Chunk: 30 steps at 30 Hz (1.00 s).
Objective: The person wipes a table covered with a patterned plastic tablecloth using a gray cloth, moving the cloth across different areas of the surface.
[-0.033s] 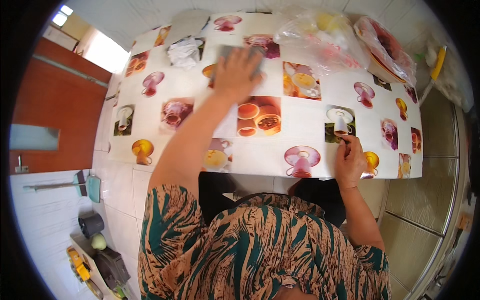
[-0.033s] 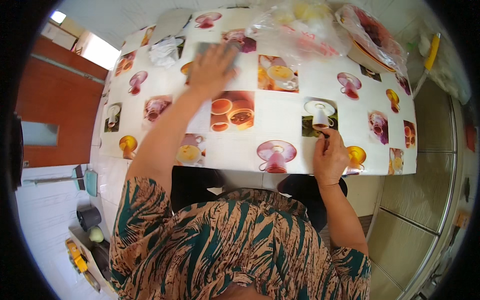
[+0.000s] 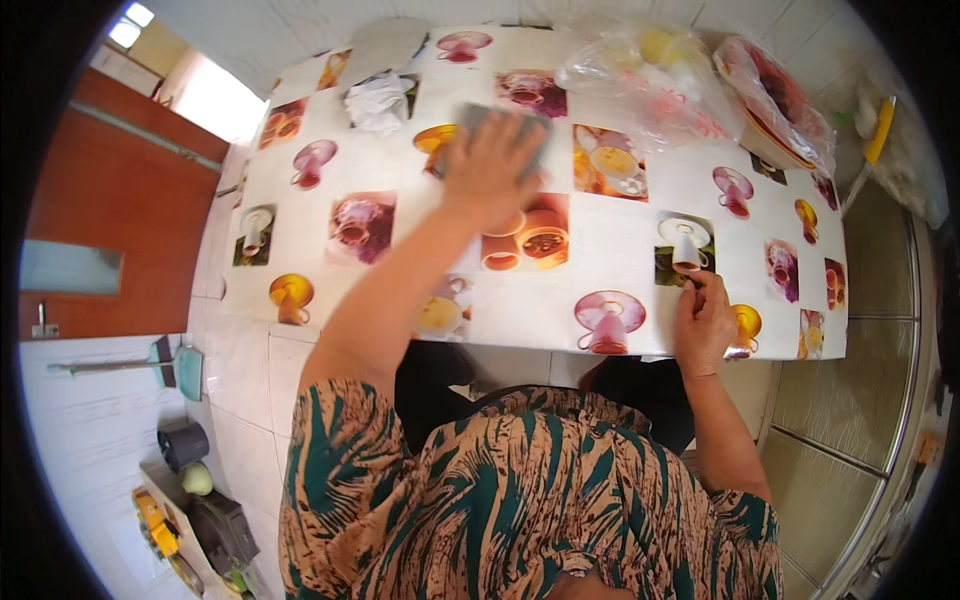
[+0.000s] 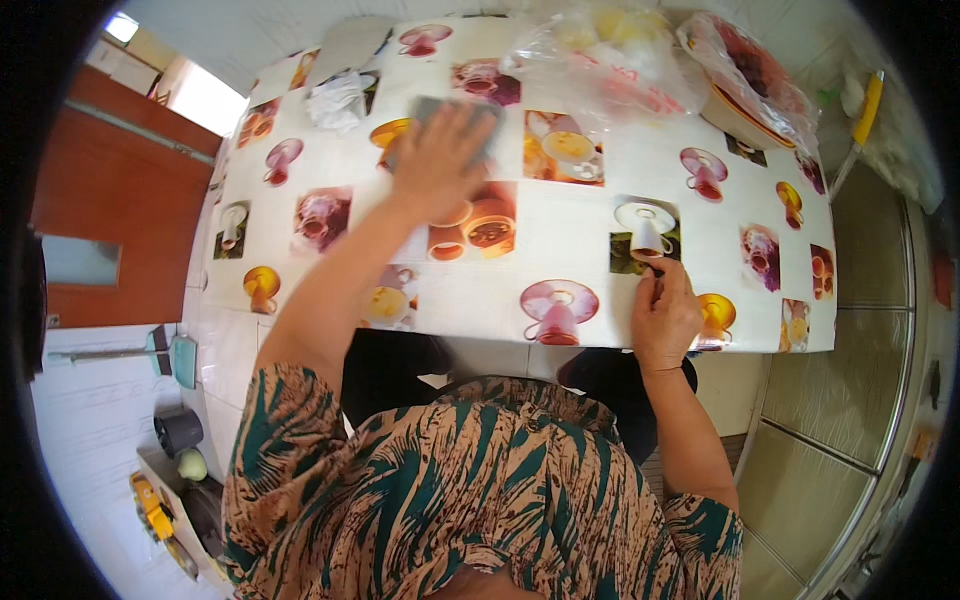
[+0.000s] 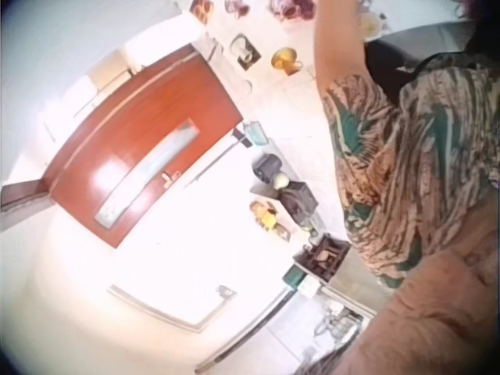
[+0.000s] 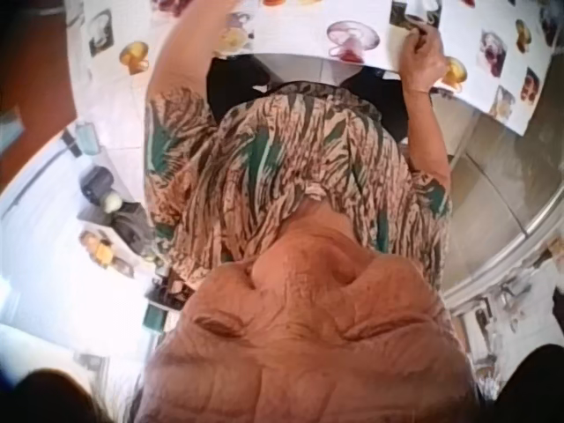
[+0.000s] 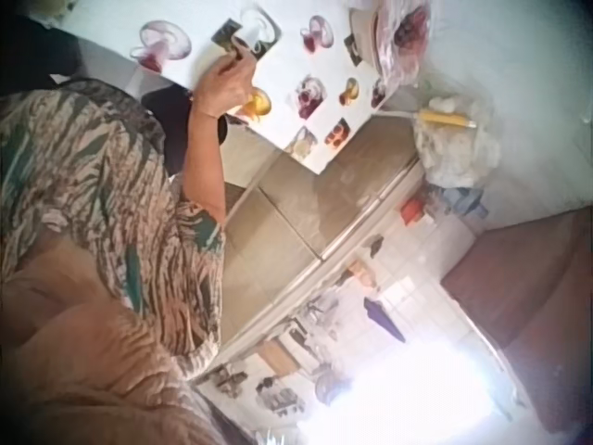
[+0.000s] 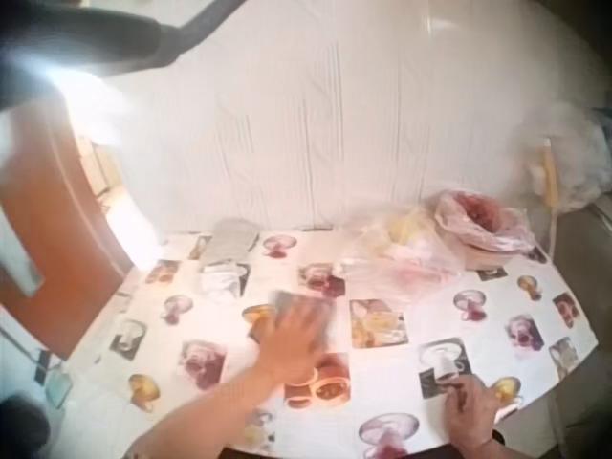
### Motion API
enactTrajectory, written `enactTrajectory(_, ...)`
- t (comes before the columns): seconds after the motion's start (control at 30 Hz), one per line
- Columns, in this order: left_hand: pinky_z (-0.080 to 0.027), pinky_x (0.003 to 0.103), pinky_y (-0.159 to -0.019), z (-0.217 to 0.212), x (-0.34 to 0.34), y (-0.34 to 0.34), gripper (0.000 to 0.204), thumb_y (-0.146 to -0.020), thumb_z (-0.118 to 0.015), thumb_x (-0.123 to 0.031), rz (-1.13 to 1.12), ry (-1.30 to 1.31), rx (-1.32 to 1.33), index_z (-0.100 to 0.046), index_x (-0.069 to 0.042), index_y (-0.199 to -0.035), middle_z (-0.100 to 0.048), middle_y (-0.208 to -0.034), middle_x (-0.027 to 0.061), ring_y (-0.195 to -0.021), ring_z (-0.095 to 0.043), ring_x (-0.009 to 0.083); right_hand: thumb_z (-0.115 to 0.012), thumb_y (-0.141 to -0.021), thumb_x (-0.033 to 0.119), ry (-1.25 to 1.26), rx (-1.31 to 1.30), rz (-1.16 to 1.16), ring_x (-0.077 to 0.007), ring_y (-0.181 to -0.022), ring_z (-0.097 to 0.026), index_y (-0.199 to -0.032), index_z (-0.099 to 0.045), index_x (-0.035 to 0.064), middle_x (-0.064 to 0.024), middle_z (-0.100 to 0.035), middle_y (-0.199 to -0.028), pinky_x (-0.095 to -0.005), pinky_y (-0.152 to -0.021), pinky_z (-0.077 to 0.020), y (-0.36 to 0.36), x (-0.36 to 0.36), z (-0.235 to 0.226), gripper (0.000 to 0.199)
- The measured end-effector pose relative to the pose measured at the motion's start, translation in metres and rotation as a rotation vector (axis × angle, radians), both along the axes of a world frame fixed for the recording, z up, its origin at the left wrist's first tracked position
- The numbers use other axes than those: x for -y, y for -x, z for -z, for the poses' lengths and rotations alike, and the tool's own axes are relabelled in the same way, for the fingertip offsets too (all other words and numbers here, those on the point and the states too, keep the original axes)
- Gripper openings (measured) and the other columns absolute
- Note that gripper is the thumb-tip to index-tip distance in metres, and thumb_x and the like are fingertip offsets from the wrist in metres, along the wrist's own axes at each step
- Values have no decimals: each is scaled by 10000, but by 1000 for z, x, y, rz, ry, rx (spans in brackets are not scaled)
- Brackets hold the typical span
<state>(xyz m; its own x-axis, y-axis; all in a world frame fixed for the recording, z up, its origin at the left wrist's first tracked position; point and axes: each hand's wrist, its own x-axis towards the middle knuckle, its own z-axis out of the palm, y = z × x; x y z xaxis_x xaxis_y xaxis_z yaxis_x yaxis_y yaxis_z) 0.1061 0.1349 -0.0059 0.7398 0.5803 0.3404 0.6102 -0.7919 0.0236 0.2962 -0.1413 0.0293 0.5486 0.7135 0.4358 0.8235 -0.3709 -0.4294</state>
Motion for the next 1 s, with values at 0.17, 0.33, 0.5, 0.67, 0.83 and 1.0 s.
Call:
enactTrajectory(0.17, -208, 548, -1159, -31, 114, 73, 621, -925, -540, -476, 151, 234, 66, -426, -212, -1476, -353, -1554, 108, -1444, -308, 277, -628, -879, 68, 70, -46, 61, -261, -589, -605, -1002, -637, 83, -108, -651, -801, -377, -562, -479, -4, 6, 2, 124)
enactTrajectory(0.33, -216, 554, -1151, -18, 49, 165, 618, -937, -524, -475, -284, 104, 76, -419, -202, -1482, -351, -1559, 109, -1442, -316, 278, -615, -883, 74, 1, 38, 13, -284, -580, -610, -989, -628, 72, -127, -660, -820, -390, -553, -474, -4, 3, 4, 107)
enactTrajectory(0.5, -188, 583, -1152, -18, -27, 207, 627, -971, -421, -532, -736, 171, 47, -379, -215, -1510, -306, -1585, 111, -1470, -257, 274, -612, -871, 78, -1, 92, -7, -312, -626, -631, -995, -621, 76, -140, -673, -856, -408, -581, -492, -8, 3, 11, 125)
enactTrajectory(0.67, -171, 583, -1163, -10, 9, 152, 588, -976, -427, -463, -462, 122, -47, -368, -230, -1513, -297, -1590, 93, -1475, -248, 271, -618, -859, 71, 18, 34, 32, -295, -608, -615, -992, -622, 93, -110, -648, -763, -415, -562, -473, -8, 4, 10, 135)
enactTrajectory(0.83, -188, 588, -1153, -13, 1, 174, 567, -962, -463, -422, -356, 120, 46, -397, -239, -1494, -328, -1575, 87, -1463, -280, 256, -615, -862, 56, 5, 37, 23, -285, -597, -610, -980, -619, 92, -97, -639, -761, -400, -556, -472, -6, 6, 6, 123)
enactTrajectory(1.0, -203, 620, -1124, -10, -65, 188, 585, -940, -493, -432, -752, 139, 50, -401, -256, -1490, -308, -1584, 67, -1468, -256, 264, -610, -872, 61, 30, 75, 22, -284, -598, -612, -980, -607, 91, -100, -641, -767, -401, -559, -472, -2, 2, 4, 112)
